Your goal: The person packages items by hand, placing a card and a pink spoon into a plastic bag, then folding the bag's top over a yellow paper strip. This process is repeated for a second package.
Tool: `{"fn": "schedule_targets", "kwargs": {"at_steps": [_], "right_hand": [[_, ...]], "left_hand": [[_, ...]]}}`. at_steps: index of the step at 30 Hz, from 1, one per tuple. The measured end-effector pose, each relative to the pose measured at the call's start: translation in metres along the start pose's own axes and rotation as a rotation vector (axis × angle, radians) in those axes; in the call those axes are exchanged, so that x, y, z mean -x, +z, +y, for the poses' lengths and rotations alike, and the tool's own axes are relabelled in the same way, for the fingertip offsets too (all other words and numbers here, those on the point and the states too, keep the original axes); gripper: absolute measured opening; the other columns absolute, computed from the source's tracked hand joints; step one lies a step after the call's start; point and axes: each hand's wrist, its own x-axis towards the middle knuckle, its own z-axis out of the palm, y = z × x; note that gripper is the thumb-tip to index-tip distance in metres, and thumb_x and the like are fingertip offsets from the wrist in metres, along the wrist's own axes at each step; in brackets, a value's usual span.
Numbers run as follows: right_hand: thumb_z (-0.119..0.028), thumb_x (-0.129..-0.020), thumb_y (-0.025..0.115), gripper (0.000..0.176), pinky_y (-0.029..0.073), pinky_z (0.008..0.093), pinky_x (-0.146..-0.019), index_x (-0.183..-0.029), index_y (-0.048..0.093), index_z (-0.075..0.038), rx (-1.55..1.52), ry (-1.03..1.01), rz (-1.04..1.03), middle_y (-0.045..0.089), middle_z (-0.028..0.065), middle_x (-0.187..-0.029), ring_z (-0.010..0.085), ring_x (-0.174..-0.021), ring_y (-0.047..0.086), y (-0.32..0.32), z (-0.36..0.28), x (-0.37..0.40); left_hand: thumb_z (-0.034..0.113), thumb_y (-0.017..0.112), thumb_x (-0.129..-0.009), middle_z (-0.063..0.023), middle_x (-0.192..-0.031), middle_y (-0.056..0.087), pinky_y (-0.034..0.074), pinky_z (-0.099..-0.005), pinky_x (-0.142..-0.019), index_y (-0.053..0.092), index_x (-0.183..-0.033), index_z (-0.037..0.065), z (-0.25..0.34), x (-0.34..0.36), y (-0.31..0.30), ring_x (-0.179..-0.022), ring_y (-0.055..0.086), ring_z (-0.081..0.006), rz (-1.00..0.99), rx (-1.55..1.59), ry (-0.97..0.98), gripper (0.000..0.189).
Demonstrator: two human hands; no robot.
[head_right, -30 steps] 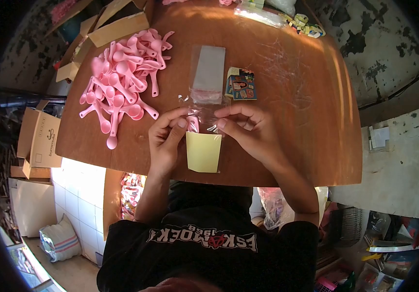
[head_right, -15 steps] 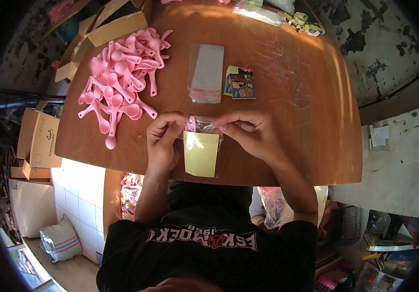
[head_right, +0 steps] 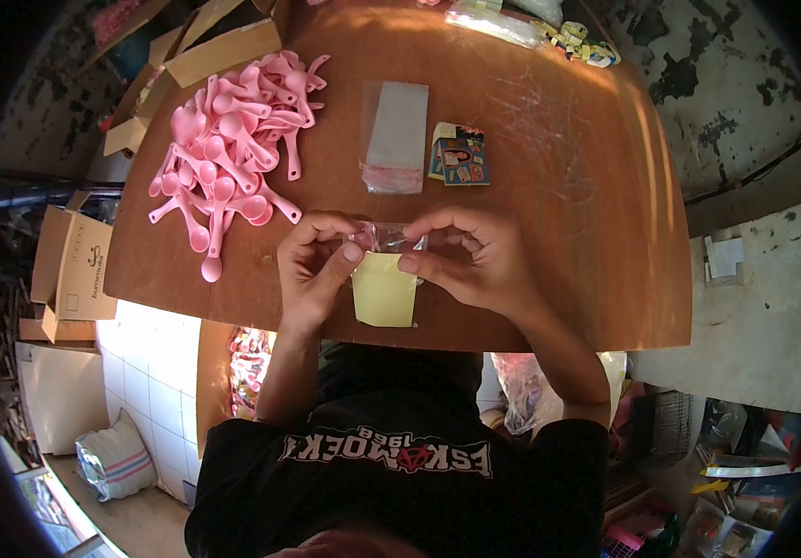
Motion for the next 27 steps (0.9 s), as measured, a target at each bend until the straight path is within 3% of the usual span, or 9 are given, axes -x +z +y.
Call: {"fn": "schedule_targets", "kwargs": {"at_steps": [5, 10, 12, 15, 16, 18, 21, 24, 27], "right_hand": [[0.003, -0.073, 0.073, 0.032, 0.052, 0.0253, -0.076, -0.103, 0.06, 0.001, 0.181, 0.078, -0.051, 0.063, 0.0107, -0.098, 0.0139, -0.088, 0.064, 0.014, -0.021, 0.006], [-0.003, -0.076, 0.072, 0.033, 0.052, 0.0274, -0.072, -0.108, 0.061, -0.003, 0.347, 0.05, -0.375, 0.063, 0.0099, -0.102, 0.0168, -0.081, 0.066, 0.018, -0.039, 0.001], [-0.006, -0.078, 0.07, 0.03, 0.052, 0.028, -0.072, -0.107, 0.061, -0.004, 0.458, 0.031, -0.373, 0.065, 0.0091, -0.098, 0.0185, -0.079, 0.066, 0.012, -0.033, -0.003], [-0.01, -0.081, 0.067, 0.022, 0.051, 0.029, -0.072, -0.102, 0.064, -0.004, 0.637, -0.016, -0.298, 0.066, 0.0089, -0.091, 0.0217, -0.078, 0.066, 0.0, -0.016, -0.015], [-0.01, -0.082, 0.066, 0.018, 0.051, 0.0294, -0.071, -0.099, 0.065, -0.004, 0.705, -0.04, -0.224, 0.067, 0.0095, -0.088, 0.0232, -0.077, 0.065, -0.005, -0.009, -0.022], [-0.009, -0.08, 0.065, 0.014, 0.051, 0.0311, -0.07, -0.094, 0.066, -0.004, 0.79, -0.109, -0.172, 0.067, 0.0105, -0.086, 0.0243, -0.077, 0.065, -0.015, 0.007, -0.047], [-0.008, -0.076, 0.063, 0.011, 0.05, 0.0362, -0.064, -0.084, 0.068, -0.002, 0.981, -0.219, -0.058, 0.067, 0.0141, -0.084, 0.0278, -0.072, 0.065, -0.024, 0.039, -0.09], [-0.014, -0.073, 0.066, 0.013, 0.05, 0.0385, -0.061, -0.079, 0.069, -0.004, 1.096, 0.015, -0.061, 0.067, 0.0149, -0.08, 0.0291, -0.069, 0.065, -0.021, 0.066, -0.116], [-0.019, -0.068, 0.07, 0.012, 0.05, 0.0398, -0.06, -0.073, 0.07, -0.008, 1.252, 0.114, -0.045, 0.066, 0.0137, -0.072, 0.0298, -0.067, 0.065, -0.007, 0.071, -0.122]], "left_hand": [[-0.011, 0.059, -0.082, -0.0181, -0.116, 0.057, 0.051, -0.0312, -0.088, 0.046, -0.116, -0.003, 0.023, 0.013, -0.01, -0.107, 0.058, -0.0232, -0.168, -0.008, -0.075, 0.036], [-0.011, 0.064, -0.078, -0.0195, -0.116, 0.058, 0.051, -0.0312, -0.088, 0.053, -0.111, -0.001, 0.053, 0.068, -0.047, -0.104, 0.06, -0.023, -0.311, -0.111, -0.206, 0.037], [-0.009, 0.066, -0.076, -0.0156, -0.11, 0.062, 0.052, -0.0302, -0.087, 0.058, -0.108, -0.001, 0.071, 0.083, -0.072, -0.1, 0.063, -0.0211, -0.558, -0.407, -0.265, 0.033], [-0.009, 0.064, -0.078, -0.0127, -0.106, 0.064, 0.054, -0.0297, -0.083, 0.059, -0.109, -0.001, 0.078, 0.122, -0.098, -0.095, 0.065, -0.0195, -0.444, -0.599, -0.549, 0.032], [-0.007, 0.067, -0.075, -0.0142, -0.104, 0.064, 0.053, -0.0323, -0.086, 0.059, -0.109, 0.0, 0.076, 0.14, -0.112, -0.096, 0.064, -0.0257, -0.326, -0.698, -0.703, 0.035], [0.001, 0.071, -0.074, -0.0187, -0.11, 0.061, 0.049, -0.037, -0.091, 0.056, -0.114, 0.002, 0.072, 0.167, -0.134, -0.105, 0.059, -0.0338, -0.254, -1.157, -0.775, 0.043], [0.021, 0.068, -0.079, -0.0218, -0.126, 0.049, 0.042, -0.0409, -0.096, 0.046, -0.126, 0.001, 0.057, 0.21, -0.168, -0.117, 0.049, -0.0349, -0.304, -1.639, -1.202, 0.055], [0.022, 0.064, -0.083, -0.0207, -0.125, 0.051, 0.041, -0.0412, -0.097, 0.047, -0.125, 0.0, 0.047, 0.205, -0.164, -0.117, 0.049, -0.0348, -0.183, -1.388, -0.904, 0.051], [0.02, 0.058, -0.088, -0.0196, -0.121, 0.054, 0.042, -0.0384, -0.095, 0.049, -0.124, 0.001, 0.047, 0.178, -0.132, -0.114, 0.051, -0.0342, -0.315, -1.194, -0.755, 0.042]]}}
